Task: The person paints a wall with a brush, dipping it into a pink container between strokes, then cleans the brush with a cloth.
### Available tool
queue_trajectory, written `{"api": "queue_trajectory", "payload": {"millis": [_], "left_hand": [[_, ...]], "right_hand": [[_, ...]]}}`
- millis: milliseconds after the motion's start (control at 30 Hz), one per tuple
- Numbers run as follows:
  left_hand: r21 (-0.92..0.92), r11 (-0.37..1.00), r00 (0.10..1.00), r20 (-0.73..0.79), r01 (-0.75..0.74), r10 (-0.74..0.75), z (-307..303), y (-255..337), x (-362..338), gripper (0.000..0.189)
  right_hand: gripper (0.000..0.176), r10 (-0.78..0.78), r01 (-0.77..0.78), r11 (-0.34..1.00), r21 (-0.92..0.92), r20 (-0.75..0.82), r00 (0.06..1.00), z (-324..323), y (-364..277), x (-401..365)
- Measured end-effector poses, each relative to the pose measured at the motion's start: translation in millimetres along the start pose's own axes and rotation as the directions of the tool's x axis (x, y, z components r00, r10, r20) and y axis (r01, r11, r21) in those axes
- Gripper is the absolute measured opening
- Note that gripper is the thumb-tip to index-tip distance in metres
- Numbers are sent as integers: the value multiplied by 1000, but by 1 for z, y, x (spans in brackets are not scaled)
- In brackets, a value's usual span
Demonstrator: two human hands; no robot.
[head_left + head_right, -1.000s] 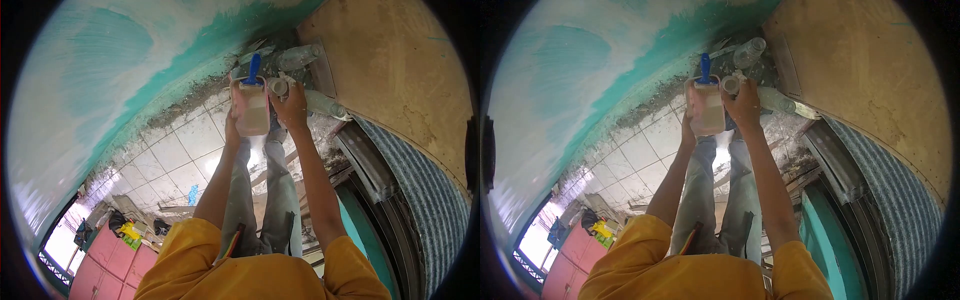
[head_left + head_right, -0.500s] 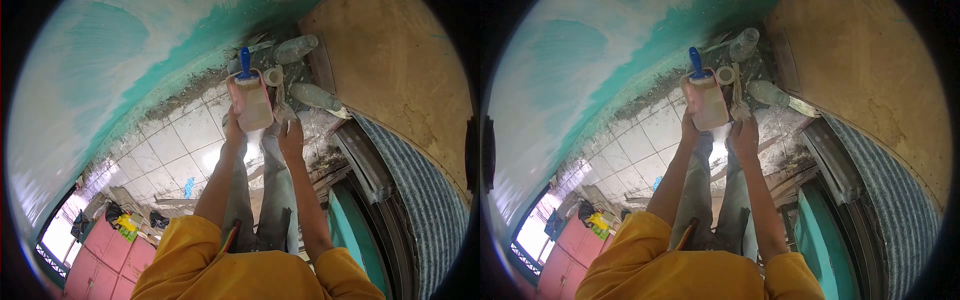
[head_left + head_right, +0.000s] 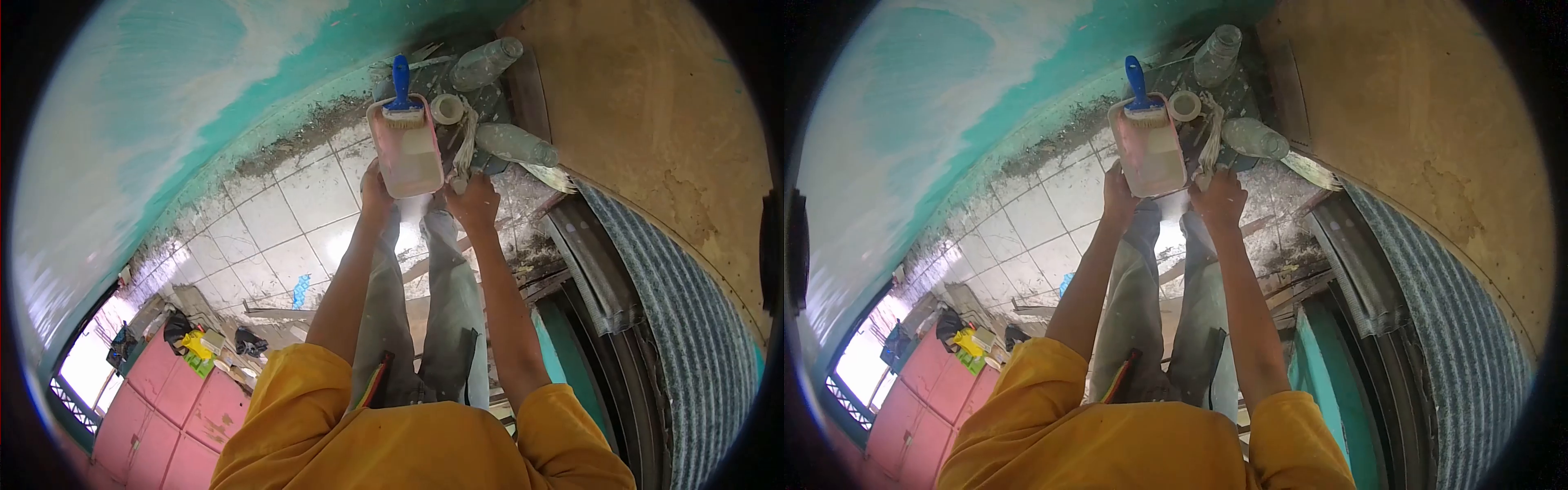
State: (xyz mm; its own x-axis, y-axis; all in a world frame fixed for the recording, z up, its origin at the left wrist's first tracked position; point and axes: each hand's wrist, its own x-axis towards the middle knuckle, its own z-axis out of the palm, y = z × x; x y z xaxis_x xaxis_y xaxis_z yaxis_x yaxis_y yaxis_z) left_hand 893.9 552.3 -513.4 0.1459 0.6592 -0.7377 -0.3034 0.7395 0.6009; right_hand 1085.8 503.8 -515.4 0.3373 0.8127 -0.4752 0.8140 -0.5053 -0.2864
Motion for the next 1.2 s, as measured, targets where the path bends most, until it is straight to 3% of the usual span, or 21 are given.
{"api": "queue_trajectory", "payload": {"millis": [67,233,300,333,367,400,433,500,533,567,600,667,700,767,867,933,1000,1067,1200], "left_hand": [[-62,992,989,-90,112,-117,8,8,-9,49],[-76,992,978,-175,104,-116,-3,-11,-14,59],[-43,994,977,-186,99,-105,-7,-19,-23,61],[-53,995,964,-251,82,-92,-13,-30,-28,62],[-60,996,946,-314,64,-80,-19,-42,-33,63],[-64,996,946,-314,61,-78,-19,-49,-43,63],[-55,996,938,-336,65,-80,-17,-57,-55,61],[-56,996,927,-366,72,-87,-30,-97,-64,60],[137,990,973,-223,-28,58,-52,-148,-58,60],[310,938,983,-51,-154,178,-63,-178,-59,60],[306,940,982,-57,-154,179,-25,-139,-88,60],[-100,967,972,0,235,-236,36,-35,-142,45],[-102,966,971,0,237,-239,43,-24,-148,45],[-336,918,964,224,212,-141,48,-10,-156,49],[-346,930,955,296,122,-15,47,8,-150,46],[-327,936,953,301,132,-30,36,6,-142,45],[-299,944,953,300,137,-43,26,4,-138,44],[-342,935,946,324,91,27,20,2,-135,40],[-383,911,952,304,151,-30,18,9,-140,40]], "right_hand": [[56,-54,53,996,65,8,999,2,14,-4],[51,-132,134,951,279,-27,991,-12,31,-36],[45,-51,-79,865,496,244,969,-25,33,-46],[45,-55,-75,867,492,243,968,-39,26,-53],[43,-78,-112,782,613,274,958,-54,19,-62],[42,-105,-154,678,719,302,948,-65,12,-71],[42,-107,-151,681,717,301,948,-67,11,-78],[39,-153,-142,563,814,272,950,-70,10,-94],[39,-157,-145,571,808,280,947,-77,5,-104],[38,-120,-237,465,853,326,938,-87,-7,-115],[37,-87,-321,345,882,371,924,-96,-18,-123],[39,-101,-352,404,844,424,900,-105,-34,-133],[43,-107,-378,458,805,472,875,-106,-40,-138],[42,-127,-376,441,815,471,873,-92,-46,-148],[37,-143,-367,436,822,466,873,-63,-48,-153],[35,-210,-224,472,853,356,911,-57,-56,-150],[34,-203,-283,506,815,431,879,-57,-59,-147],[31,-285,-145,572,807,361,888,-54,-63,-145],[29,-288,-168,595,786,403,869,-68,-79,-146]]}}
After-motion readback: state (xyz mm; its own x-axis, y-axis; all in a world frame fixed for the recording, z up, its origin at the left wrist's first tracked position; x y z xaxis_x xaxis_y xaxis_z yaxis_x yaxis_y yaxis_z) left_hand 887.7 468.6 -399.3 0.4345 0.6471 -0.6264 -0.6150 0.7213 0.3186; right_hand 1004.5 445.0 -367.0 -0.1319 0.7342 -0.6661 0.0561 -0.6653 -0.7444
